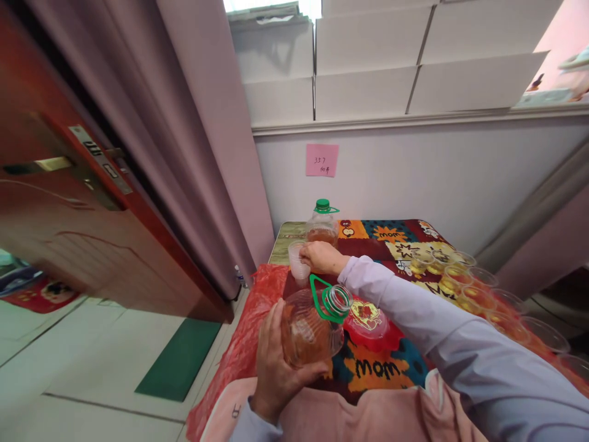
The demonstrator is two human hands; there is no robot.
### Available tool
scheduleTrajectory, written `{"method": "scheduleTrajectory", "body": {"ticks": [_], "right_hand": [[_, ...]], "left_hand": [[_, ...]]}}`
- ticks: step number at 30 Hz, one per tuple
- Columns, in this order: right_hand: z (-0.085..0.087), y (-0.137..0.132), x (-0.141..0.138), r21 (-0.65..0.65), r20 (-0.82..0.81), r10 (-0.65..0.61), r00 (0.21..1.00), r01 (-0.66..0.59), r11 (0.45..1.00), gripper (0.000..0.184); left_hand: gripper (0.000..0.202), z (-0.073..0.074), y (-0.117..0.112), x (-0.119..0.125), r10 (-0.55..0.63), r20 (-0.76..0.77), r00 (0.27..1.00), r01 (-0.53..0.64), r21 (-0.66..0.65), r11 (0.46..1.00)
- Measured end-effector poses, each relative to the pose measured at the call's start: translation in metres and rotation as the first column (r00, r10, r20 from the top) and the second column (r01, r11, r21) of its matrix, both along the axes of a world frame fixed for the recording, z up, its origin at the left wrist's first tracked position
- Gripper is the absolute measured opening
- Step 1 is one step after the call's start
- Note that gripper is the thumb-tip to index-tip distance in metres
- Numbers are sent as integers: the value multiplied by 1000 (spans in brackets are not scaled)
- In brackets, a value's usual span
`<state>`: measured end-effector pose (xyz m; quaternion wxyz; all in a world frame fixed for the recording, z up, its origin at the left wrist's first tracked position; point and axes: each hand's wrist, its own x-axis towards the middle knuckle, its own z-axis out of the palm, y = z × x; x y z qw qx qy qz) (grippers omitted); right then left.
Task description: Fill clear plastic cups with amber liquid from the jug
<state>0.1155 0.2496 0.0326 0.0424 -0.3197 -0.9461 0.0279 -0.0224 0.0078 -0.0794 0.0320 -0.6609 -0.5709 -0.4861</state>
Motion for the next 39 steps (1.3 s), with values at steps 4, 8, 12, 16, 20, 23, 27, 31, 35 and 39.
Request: {"method": "scheduleTrajectory", "body": {"ticks": [4, 8, 12, 16, 20, 23, 27, 31, 35, 39], "right_hand": [[-5, -2, -2, 13, 20, -35, 999, 35, 999, 37], [-9, -1, -8, -2, 59, -60, 996, 60, 998, 30], [-8, 3, -9, -36, 106, -50, 993, 54, 998, 22], [-5, 4, 8, -58, 133, -64, 989, 72, 996, 21], [-7, 2, 33, -58, 135, -106, 985, 115, 992, 24], [-8, -4, 45, -54, 131, -132, 983, 140, 989, 27], [0, -11, 52, -35, 100, -144, 985, 148, 988, 42], [10, -12, 55, -10, 78, -141, 987, 142, 990, 35], [10, -6, 54, -17, 86, -117, 989, 119, 993, 23], [6, -2, 51, -17, 46, -110, 993, 111, 994, 24]], "left_hand": [[133, -1, 0, 0, 20, -8, 1000, -20, 9, 1000], [132, -3, 0, 1, 16, 11, 1000, -17, 17, 1000], [132, -5, -1, -1, -11, 58, 998, 11, -4, 1000], [133, -6, -1, -4, -15, 89, 996, 17, -25, 1000], [132, -4, 1, -5, -17, 68, 998, 17, -13, 1000], [133, -5, 2, -3, -22, 69, 997, 22, -5, 1000], [133, -6, 3, -2, -21, 120, 993, 23, -18, 1000], [133, -5, 4, -2, -18, 136, 990, 23, -36, 999], [133, -3, 4, -2, -9, 81, 997, 11, -17, 1000], [132, -2, 4, 0, -8, 54, 999, 9, -1, 1000]]}}
